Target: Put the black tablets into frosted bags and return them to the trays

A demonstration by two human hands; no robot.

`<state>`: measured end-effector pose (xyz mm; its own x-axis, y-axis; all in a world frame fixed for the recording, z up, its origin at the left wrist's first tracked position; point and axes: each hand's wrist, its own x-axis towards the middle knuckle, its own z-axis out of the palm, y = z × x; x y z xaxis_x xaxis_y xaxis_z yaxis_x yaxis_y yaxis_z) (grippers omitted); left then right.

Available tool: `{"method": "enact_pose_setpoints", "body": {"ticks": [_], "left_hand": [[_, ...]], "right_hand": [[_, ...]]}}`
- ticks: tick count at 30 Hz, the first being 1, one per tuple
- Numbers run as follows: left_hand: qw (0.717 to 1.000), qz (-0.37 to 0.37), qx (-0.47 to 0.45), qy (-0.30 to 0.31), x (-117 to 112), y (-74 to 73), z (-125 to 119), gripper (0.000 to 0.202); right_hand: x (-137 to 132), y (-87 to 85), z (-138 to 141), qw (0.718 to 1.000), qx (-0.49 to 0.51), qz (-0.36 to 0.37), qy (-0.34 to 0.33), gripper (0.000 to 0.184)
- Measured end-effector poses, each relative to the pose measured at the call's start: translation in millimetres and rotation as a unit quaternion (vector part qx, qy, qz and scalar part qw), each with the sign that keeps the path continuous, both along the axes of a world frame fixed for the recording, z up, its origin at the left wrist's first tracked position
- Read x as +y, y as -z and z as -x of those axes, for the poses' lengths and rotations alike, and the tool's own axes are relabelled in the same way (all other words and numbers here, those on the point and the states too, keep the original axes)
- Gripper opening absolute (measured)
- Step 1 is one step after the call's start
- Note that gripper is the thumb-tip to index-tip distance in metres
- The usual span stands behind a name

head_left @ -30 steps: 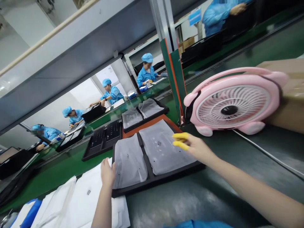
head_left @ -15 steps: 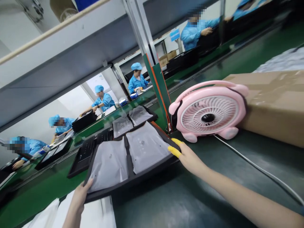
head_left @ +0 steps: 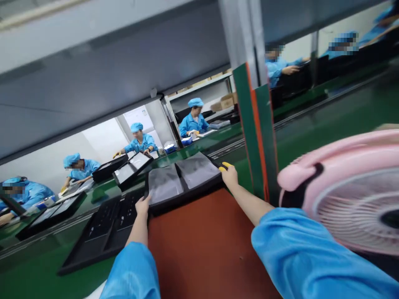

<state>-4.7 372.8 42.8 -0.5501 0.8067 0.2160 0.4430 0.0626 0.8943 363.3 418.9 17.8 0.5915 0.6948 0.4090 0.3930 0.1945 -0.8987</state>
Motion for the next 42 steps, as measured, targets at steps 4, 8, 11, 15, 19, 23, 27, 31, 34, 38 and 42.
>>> {"method": "enact_pose_setpoints", "body": {"ticks": [4, 8, 11, 15, 19, 23, 27, 31, 34, 38, 42], "left_hand": [[0.997, 0.061, 0.048, -0.006, 12.6, 12.4, -4.1, 0.042], [0.988, 0.074, 0.129, -0.026, -13.5, 16.5, -18.0, 0.048], [0.98, 0.072, 0.185, -0.025, -38.8, 27.2, -37.8, 0.057], [0.949, 0.105, 0.295, -0.037, -48.7, 36.8, -55.3, 0.061], [0.936, 0.133, 0.317, -0.071, -32.7, 34.8, -56.6, 0.062], [0.935, 0.146, 0.314, -0.074, -17.9, 34.1, -53.1, 0.065], [0.933, 0.138, 0.324, -0.076, -16.9, 37.2, -51.2, 0.064], [0.925, 0.13, 0.35, -0.069, -23.1, 39.5, -46.4, 0.058], [0.918, 0.138, 0.363, -0.078, -32.2, 41.7, -35.3, 0.057], [0.901, 0.197, 0.373, -0.1, -44.2, 46.7, -13.7, 0.055], [0.882, 0.276, 0.372, -0.083, -47.3, 43.9, 2.7, 0.049]], "right_hand": [[6.6, 24.3, -8.5, 0.999, -0.033, 0.014, 0.018, 0.048], [-18.0, 28.6, 9.1, 0.998, -0.066, -0.003, 0.015, 0.051], [-54.4, 30.4, 39.6, 0.991, -0.116, -0.042, -0.05, 0.04], [-111.8, 40.8, 92.9, 0.957, -0.208, -0.082, -0.185, 0.022], [-140.4, 46.7, 127.2, 0.864, -0.353, -0.033, -0.357, 0.019], [-134.4, 46.0, 130.2, 0.868, -0.354, 0.027, -0.348, 0.023], [-130.1, 48.0, 125.9, 0.87, -0.347, 0.042, -0.348, 0.023], [-132.5, 50.4, 123.3, 0.873, -0.337, 0.053, -0.349, 0.021], [-133.5, 50.8, 121.2, 0.874, -0.329, 0.056, -0.354, 0.021], [-133.1, 50.0, 118.0, 0.873, -0.318, 0.066, -0.365, 0.021], [-133.7, 47.7, 115.5, 0.878, -0.298, 0.081, -0.367, 0.023]]}}
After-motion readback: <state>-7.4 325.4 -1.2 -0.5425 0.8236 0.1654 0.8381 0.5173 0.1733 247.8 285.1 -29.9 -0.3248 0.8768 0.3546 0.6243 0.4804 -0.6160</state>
